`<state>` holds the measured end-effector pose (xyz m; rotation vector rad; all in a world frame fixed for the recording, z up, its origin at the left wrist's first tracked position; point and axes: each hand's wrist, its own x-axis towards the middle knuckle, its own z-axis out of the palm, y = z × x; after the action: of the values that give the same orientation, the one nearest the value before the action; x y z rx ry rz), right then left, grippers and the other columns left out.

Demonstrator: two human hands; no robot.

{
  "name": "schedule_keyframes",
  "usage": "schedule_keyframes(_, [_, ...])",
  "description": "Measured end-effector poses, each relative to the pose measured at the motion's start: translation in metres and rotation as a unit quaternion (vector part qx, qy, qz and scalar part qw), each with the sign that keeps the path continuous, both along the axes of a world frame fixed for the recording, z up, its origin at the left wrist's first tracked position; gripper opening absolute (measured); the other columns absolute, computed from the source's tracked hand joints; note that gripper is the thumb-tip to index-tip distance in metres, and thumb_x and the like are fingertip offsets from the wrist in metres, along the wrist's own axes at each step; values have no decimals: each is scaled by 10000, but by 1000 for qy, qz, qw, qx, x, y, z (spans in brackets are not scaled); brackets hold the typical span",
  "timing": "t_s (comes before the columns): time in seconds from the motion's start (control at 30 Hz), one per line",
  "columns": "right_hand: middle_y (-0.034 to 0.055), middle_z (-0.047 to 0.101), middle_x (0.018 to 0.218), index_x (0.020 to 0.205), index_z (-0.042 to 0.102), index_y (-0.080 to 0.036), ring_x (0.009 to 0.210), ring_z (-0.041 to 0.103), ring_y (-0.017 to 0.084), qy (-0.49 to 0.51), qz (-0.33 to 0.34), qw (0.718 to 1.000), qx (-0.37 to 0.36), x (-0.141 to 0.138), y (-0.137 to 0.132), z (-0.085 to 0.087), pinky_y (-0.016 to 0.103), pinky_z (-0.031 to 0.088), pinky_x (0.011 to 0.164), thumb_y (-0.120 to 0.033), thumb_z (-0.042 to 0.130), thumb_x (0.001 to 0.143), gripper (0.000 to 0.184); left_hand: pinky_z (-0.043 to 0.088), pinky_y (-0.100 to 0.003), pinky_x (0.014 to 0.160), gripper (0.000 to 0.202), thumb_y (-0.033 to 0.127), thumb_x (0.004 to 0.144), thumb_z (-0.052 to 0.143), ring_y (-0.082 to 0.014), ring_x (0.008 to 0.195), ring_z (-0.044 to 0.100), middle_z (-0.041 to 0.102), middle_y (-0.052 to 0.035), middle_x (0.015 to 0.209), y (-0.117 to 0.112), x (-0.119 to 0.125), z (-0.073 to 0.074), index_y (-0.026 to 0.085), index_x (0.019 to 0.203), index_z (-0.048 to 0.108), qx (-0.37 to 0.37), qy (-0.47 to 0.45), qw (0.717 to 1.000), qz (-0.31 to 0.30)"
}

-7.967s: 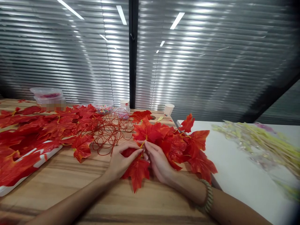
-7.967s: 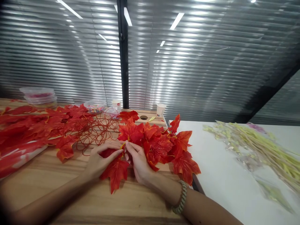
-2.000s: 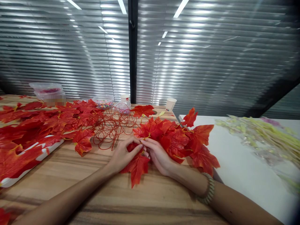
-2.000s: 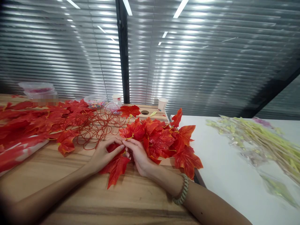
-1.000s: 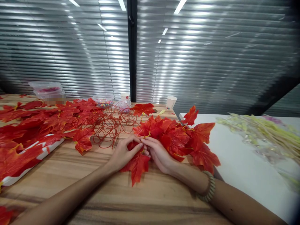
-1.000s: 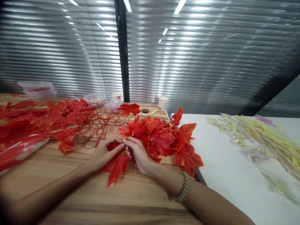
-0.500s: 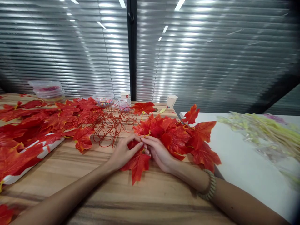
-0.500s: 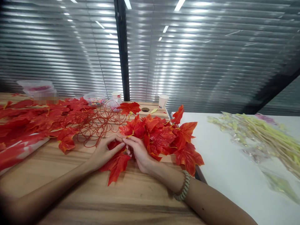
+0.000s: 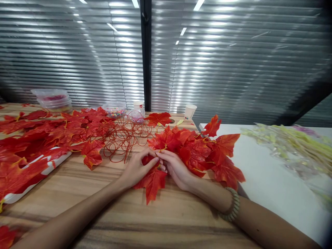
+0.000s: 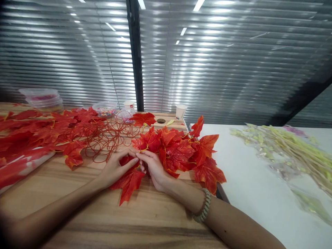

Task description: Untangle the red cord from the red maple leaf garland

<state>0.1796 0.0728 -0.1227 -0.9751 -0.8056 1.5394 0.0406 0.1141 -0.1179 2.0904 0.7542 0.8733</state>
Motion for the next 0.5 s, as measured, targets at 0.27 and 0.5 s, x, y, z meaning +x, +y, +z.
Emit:
schedule_keyframes(0.27, [-52,407,576,692,513,-160,467,343,54,-2,2,1000,-8,0,-1,1,223,178,455,-325,634,669,206,439,-261,756,141,234,834,485,-151,773,602,664,-31,813,0,0,0,150,807,595,4,6,1000,1])
schedule_keyframes(0.5, [-51,401,574,692,518,-156,466,340,54,-16,-1,1000,-5,0,-2,5,223,181,456,-324,620,671,198,434,-251,738,139,231,842,477,-143,763,596,658,-31,818,0,-1,-2,148,833,588,26,22,999,-3])
